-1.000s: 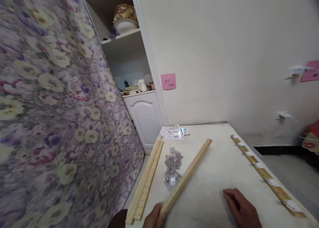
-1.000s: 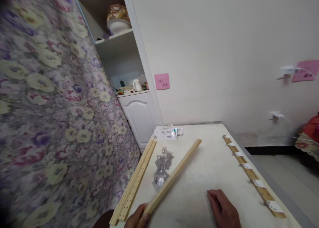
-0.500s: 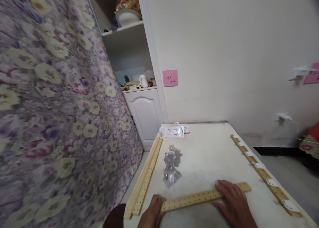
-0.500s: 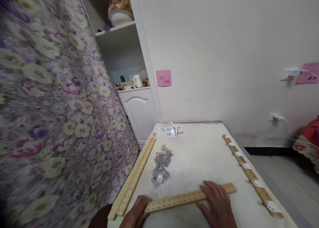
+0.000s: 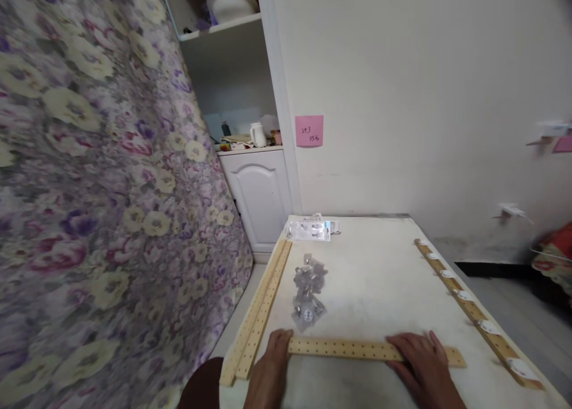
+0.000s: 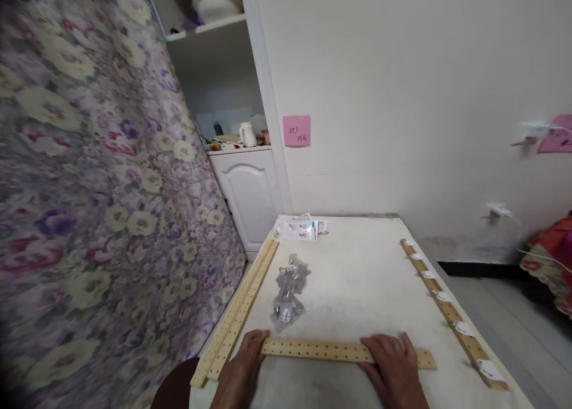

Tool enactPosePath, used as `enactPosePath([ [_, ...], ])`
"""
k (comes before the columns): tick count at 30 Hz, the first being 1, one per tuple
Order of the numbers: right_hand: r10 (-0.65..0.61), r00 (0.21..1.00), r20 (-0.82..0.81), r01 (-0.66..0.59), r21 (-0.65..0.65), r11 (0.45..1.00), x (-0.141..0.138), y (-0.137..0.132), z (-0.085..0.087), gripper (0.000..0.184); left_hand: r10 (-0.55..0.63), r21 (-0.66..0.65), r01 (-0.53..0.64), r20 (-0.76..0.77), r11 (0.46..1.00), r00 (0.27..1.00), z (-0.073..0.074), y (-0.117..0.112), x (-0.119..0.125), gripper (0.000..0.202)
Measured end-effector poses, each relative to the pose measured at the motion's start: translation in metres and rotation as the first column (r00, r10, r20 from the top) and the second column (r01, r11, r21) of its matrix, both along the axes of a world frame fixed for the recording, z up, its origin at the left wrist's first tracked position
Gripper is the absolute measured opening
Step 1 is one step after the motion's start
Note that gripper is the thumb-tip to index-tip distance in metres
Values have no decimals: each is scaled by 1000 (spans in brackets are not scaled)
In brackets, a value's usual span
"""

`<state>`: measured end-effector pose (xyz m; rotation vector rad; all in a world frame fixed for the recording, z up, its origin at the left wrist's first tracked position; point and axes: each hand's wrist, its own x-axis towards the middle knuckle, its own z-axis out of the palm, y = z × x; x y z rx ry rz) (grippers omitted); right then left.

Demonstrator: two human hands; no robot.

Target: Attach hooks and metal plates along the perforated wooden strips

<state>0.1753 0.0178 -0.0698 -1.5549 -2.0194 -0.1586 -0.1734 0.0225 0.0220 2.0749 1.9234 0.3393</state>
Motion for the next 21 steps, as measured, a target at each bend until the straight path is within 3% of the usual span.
enactPosePath([
  [7,-15,1000,3,15,-51,999,7,-17,0,34,52,41,-51,-8,998,999,-15,3,-2,42],
  [14,2,1000,-29,-1,24,1000,3,-21,2,42,10,186,-33,120,982,993,-36,5,-16,40],
  [18,-7,981,-192,9,13,1000,-4,-20,12,34,2,210,-37,164,977,986,-43,6,-20,39],
  [21,14,935,-354,-37,-58,998,-29,-5,33,24,-3,242,-46,200,969,980,-45,4,-21,39],
])
